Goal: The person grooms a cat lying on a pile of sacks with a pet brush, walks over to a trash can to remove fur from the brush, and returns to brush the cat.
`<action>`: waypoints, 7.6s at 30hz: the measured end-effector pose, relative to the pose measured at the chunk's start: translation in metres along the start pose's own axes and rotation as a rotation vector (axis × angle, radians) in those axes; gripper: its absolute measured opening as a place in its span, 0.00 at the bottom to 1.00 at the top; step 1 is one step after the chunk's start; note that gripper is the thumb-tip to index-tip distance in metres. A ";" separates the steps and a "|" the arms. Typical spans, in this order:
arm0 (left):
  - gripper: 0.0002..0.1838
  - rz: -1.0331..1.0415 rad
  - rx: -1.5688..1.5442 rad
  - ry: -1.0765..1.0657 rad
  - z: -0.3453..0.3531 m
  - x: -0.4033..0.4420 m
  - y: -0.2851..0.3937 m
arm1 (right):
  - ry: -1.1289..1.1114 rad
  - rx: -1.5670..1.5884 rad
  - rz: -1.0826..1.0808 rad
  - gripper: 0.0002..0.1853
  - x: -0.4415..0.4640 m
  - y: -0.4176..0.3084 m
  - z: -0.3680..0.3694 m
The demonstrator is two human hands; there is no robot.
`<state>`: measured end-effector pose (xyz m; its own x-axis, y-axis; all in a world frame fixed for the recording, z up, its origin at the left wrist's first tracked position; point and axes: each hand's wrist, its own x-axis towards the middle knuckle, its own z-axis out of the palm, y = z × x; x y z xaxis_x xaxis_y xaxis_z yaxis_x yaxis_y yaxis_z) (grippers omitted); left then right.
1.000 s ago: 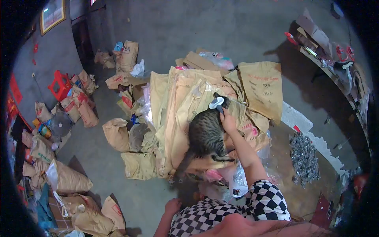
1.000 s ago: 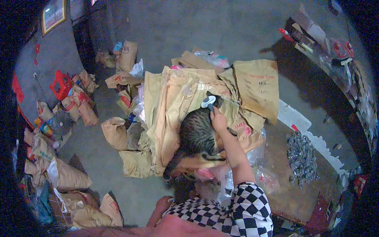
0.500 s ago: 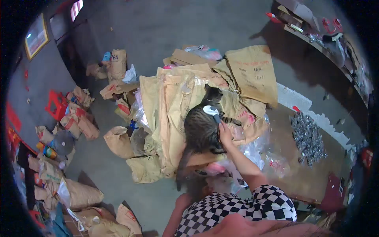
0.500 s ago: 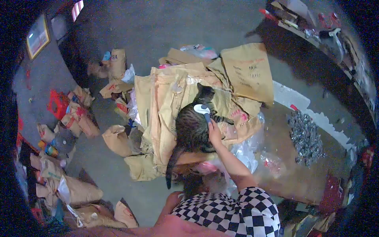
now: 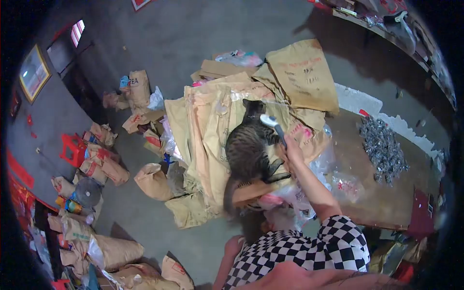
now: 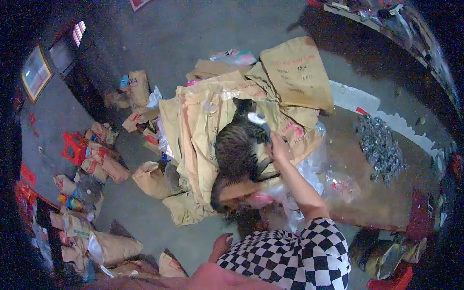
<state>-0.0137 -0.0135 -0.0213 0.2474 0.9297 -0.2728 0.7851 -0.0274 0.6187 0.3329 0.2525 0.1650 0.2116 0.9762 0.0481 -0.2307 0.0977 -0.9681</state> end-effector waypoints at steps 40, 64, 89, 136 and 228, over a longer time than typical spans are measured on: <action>0.18 0.063 0.019 0.065 0.020 -0.008 -0.016 | 0.131 -0.904 -0.253 0.18 0.036 0.019 0.117; 0.17 0.012 -0.027 0.057 -0.008 0.003 0.015 | -0.188 -0.872 -0.121 0.19 -0.137 -0.038 0.022; 0.15 -0.154 -0.035 0.113 -0.001 -0.025 -0.010 | -0.032 -1.554 -0.471 0.18 0.104 -0.005 0.146; 0.18 0.039 -0.049 0.124 0.013 -0.005 -0.003 | -0.452 -1.593 -0.707 0.24 -0.126 0.016 0.136; 0.17 -0.062 -0.009 0.001 0.009 -0.014 -0.015 | -0.373 -1.514 -0.618 0.20 -0.129 -0.013 0.094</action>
<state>-0.0236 -0.0290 -0.0333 0.1977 0.9299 -0.3103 0.7938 0.0338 0.6072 0.2189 0.1433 0.1943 -0.3577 0.8763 0.3227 0.9029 0.4128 -0.1202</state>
